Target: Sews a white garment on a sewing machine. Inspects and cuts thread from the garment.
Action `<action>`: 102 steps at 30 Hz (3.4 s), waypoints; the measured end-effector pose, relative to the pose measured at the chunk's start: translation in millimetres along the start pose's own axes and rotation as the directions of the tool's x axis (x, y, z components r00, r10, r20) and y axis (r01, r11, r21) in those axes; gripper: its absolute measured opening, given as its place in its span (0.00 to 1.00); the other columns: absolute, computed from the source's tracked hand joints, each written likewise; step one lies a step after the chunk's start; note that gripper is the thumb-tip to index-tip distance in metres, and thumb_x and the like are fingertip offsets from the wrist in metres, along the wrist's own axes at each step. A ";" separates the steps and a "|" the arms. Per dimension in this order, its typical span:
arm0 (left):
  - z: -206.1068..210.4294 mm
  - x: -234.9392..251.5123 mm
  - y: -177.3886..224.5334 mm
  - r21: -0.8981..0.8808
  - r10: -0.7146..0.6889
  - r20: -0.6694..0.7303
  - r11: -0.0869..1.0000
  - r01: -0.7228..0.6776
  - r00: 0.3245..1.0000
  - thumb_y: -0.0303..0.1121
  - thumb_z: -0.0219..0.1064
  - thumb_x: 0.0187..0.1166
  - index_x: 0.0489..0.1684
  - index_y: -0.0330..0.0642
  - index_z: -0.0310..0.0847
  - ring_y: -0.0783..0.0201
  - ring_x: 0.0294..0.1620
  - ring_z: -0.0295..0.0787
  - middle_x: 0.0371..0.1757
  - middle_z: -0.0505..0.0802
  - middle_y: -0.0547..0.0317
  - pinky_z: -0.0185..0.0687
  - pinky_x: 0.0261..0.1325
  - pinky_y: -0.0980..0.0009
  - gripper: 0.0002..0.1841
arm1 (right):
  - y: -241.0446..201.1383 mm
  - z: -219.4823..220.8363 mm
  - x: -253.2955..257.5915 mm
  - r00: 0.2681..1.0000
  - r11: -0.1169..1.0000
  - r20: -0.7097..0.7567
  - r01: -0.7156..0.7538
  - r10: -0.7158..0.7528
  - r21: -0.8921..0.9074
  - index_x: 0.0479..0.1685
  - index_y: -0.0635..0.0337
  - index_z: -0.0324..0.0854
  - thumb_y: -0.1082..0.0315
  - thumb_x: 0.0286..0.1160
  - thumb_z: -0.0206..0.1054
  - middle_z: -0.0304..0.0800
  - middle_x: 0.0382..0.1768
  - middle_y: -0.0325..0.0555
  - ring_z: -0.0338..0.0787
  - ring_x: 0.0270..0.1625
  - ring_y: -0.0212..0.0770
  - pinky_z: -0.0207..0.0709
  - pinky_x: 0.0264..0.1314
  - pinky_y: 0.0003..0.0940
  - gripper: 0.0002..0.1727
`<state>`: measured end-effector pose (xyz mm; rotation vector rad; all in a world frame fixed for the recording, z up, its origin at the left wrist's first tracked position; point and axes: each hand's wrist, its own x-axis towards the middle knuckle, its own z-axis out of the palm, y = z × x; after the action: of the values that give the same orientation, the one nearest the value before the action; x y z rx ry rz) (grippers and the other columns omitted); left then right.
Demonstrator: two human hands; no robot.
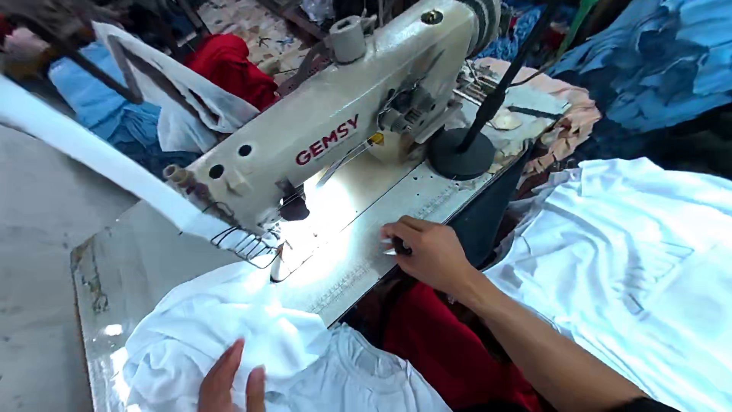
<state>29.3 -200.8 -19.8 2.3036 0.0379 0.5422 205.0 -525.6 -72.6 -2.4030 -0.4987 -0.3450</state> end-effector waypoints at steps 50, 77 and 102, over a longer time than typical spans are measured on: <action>195.2 104.4 68.7 -0.379 -0.361 0.133 0.842 0.384 0.923 0.34 0.73 0.77 0.73 0.30 0.72 0.62 0.40 0.94 0.64 0.87 0.46 0.96 0.36 0.68 0.28 | -7.7 52.8 175.4 0.927 0.955 0.277 0.193 -0.253 0.224 0.37 0.57 0.90 0.55 0.72 0.71 0.92 0.38 0.50 0.91 0.48 0.49 0.79 0.47 0.55 0.14; 110.2 46.8 14.5 -0.452 -0.353 -0.111 0.850 0.269 0.929 0.26 0.61 0.84 0.55 0.28 0.81 0.61 0.42 0.96 0.51 0.93 0.50 0.96 0.48 0.66 0.11 | -45.5 43.1 126.6 0.778 0.638 0.597 -0.563 0.195 0.525 0.76 0.59 0.72 0.72 0.57 0.84 0.89 0.57 0.54 0.91 0.51 0.47 0.87 0.50 0.46 0.40; 60.9 170.6 -39.5 0.381 -0.376 0.129 0.873 0.305 0.917 0.33 0.73 0.74 0.52 0.29 0.86 0.72 0.48 0.89 0.47 0.93 0.50 0.83 0.59 0.72 0.16 | 46.5 -30.0 79.3 0.863 0.991 0.489 -0.090 0.126 -0.096 0.66 0.46 0.84 0.37 0.63 0.72 0.84 0.52 0.41 0.87 0.38 0.44 0.78 0.31 0.48 0.33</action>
<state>213.7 -181.8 -21.7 2.6097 0.4763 0.1222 292.6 -557.5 -46.5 -2.5720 -0.5773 0.3256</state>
